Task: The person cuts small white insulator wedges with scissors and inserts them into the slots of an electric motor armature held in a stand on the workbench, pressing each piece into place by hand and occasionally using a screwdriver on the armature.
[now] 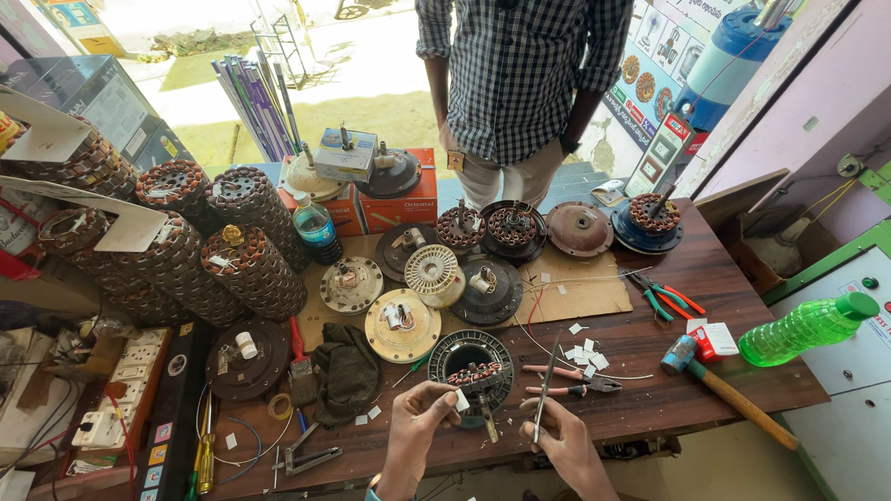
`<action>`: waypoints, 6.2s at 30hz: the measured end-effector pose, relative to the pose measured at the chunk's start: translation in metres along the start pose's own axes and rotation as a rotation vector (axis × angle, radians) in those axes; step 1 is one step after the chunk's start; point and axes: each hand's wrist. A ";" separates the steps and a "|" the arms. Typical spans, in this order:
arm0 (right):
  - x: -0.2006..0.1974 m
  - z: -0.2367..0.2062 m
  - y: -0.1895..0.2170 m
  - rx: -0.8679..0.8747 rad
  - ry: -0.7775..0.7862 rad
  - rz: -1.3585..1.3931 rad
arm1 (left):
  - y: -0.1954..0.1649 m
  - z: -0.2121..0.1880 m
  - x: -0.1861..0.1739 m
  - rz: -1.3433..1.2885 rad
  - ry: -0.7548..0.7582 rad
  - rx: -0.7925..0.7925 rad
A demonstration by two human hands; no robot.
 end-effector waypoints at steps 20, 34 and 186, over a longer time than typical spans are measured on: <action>-0.005 -0.030 0.023 -0.444 0.418 0.091 | -0.034 0.010 0.032 0.086 0.214 0.280; 0.016 -0.025 0.027 -0.112 0.728 0.087 | -0.014 0.022 0.008 0.170 0.092 0.183; 0.016 -0.002 0.089 -0.965 0.042 -0.272 | 0.045 -0.014 -0.013 0.084 0.030 -0.045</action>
Point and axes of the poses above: each hand's wrist, its own z-axis towards the middle knuckle, its own x-axis out of the palm, y = z × x, and after that the axes turned 15 degrees about -z, right-handed
